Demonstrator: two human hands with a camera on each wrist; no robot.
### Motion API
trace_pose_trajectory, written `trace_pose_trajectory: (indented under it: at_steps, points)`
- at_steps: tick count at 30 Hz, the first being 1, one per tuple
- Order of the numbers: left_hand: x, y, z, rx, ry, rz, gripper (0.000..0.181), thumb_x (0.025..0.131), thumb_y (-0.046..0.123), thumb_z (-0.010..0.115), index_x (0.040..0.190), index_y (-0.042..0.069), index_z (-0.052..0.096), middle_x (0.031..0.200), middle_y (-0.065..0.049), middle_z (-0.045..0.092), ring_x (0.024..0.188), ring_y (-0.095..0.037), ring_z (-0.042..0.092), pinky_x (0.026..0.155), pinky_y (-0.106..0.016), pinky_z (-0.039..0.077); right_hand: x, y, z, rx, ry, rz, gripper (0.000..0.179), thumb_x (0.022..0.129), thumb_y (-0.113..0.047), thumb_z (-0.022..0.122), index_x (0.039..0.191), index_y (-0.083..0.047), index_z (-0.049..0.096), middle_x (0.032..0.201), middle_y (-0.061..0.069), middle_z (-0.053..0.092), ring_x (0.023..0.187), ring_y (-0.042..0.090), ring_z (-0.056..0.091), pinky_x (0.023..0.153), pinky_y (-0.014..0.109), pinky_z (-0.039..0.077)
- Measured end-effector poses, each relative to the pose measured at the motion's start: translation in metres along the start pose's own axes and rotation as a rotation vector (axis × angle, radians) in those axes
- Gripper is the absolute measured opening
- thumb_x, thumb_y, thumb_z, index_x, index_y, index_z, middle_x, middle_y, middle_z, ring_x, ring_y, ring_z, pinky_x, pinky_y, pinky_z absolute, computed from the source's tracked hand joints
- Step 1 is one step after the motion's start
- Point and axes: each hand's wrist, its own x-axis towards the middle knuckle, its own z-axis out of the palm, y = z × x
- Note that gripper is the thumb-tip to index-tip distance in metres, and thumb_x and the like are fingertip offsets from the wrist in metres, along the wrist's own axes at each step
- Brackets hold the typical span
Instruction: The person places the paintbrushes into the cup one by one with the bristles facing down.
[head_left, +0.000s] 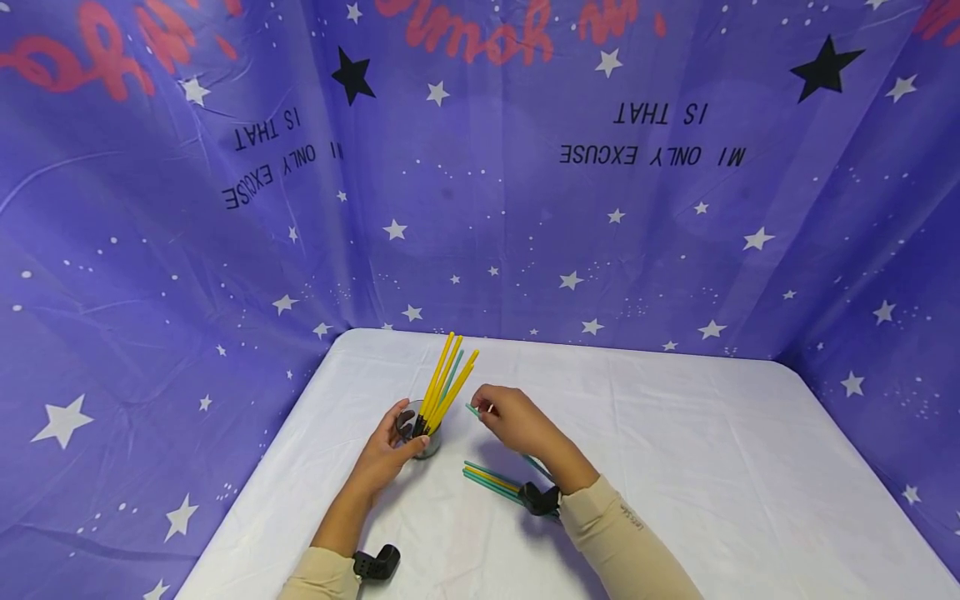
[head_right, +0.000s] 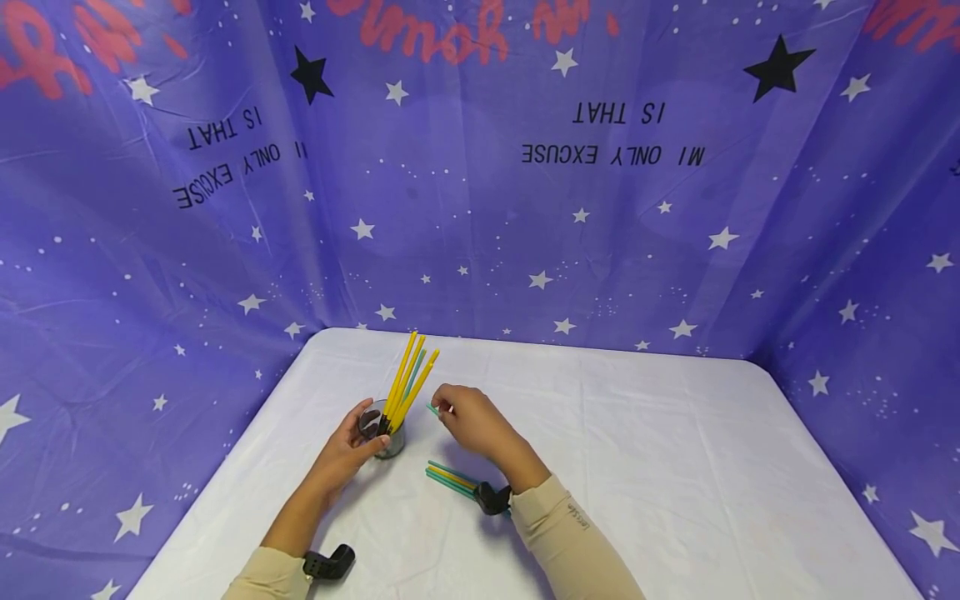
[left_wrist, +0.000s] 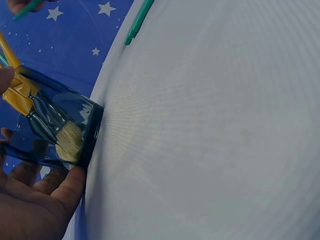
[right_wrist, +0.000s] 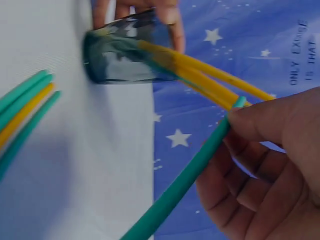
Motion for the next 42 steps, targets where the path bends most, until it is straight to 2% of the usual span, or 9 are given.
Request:
trace_pose_trajectory:
  at_steps: [5,10,17,22,32,38,42]
  points:
    - [0.0,0.001,0.0,-0.002,0.002,-0.005,0.082,0.086,0.012,0.076,0.155,0.014,0.03,0.153,-0.02,0.039,0.14,-0.039,0.036,0.11,-0.052,0.031,-0.002,-0.012,-0.014,0.119,0.111,0.004,0.012,0.096,-0.003,0.062,0.104,-0.011,0.063,0.089,-0.004,0.064,0.083,0.013,0.059,0.071,0.032,0.05]
    - [-0.001,0.002,0.0,0.006,0.003,-0.013,0.082,0.086,0.012,0.076,0.154,0.014,0.03,0.153,-0.019,0.038,0.141,-0.039,0.035,0.111,-0.054,0.029,-0.002,-0.02,-0.022,0.249,0.238,0.005,0.013,0.095,-0.002,0.063,0.105,-0.011,0.063,0.089,-0.001,0.064,0.08,0.016,0.06,0.068,0.032,0.053]
    - [-0.001,0.004,0.0,0.005,0.001,-0.008,0.082,0.087,0.012,0.076,0.154,0.014,0.03,0.153,-0.02,0.038,0.142,-0.039,0.034,0.112,-0.054,0.029,0.0,-0.024,-0.026,0.432,0.404,0.035,0.014,0.095,0.002,0.061,0.108,-0.003,0.061,0.095,0.007,0.063,0.086,0.02,0.063,0.069,0.03,0.057]
    - [-0.001,0.004,0.0,0.008,0.002,-0.002,0.082,0.087,0.012,0.075,0.155,0.014,0.029,0.153,-0.021,0.038,0.141,-0.039,0.035,0.11,-0.054,0.031,0.001,-0.026,-0.027,0.559,0.508,0.007,0.014,0.095,0.004,0.06,0.109,0.001,0.057,0.096,0.013,0.061,0.088,0.024,0.063,0.071,0.034,0.058]
    - [-0.002,0.003,0.001,0.009,0.007,-0.01,0.082,0.087,0.012,0.076,0.155,0.015,0.03,0.154,-0.019,0.038,0.141,-0.038,0.035,0.11,-0.053,0.033,0.003,-0.029,-0.028,0.837,0.665,-0.071,0.015,0.096,0.009,0.054,0.111,0.007,0.049,0.099,0.013,0.054,0.087,0.016,0.061,0.074,0.028,0.057]
    - [-0.001,0.002,0.001,0.001,0.003,-0.005,0.083,0.086,0.012,0.076,0.155,0.014,0.03,0.154,-0.019,0.038,0.141,-0.038,0.035,0.109,-0.052,0.034,0.005,-0.033,-0.024,0.916,0.745,-0.112,0.015,0.097,0.008,0.055,0.11,0.007,0.047,0.098,0.009,0.054,0.087,0.015,0.062,0.075,0.029,0.057]
    - [0.0,0.0,0.0,0.004,0.003,-0.004,0.083,0.086,0.012,0.076,0.155,0.013,0.03,0.153,-0.019,0.039,0.14,-0.037,0.037,0.108,-0.051,0.035,0.008,-0.033,-0.015,0.961,0.766,-0.112,0.017,0.096,0.006,0.056,0.109,0.007,0.046,0.097,0.011,0.053,0.087,0.016,0.062,0.075,0.03,0.058]
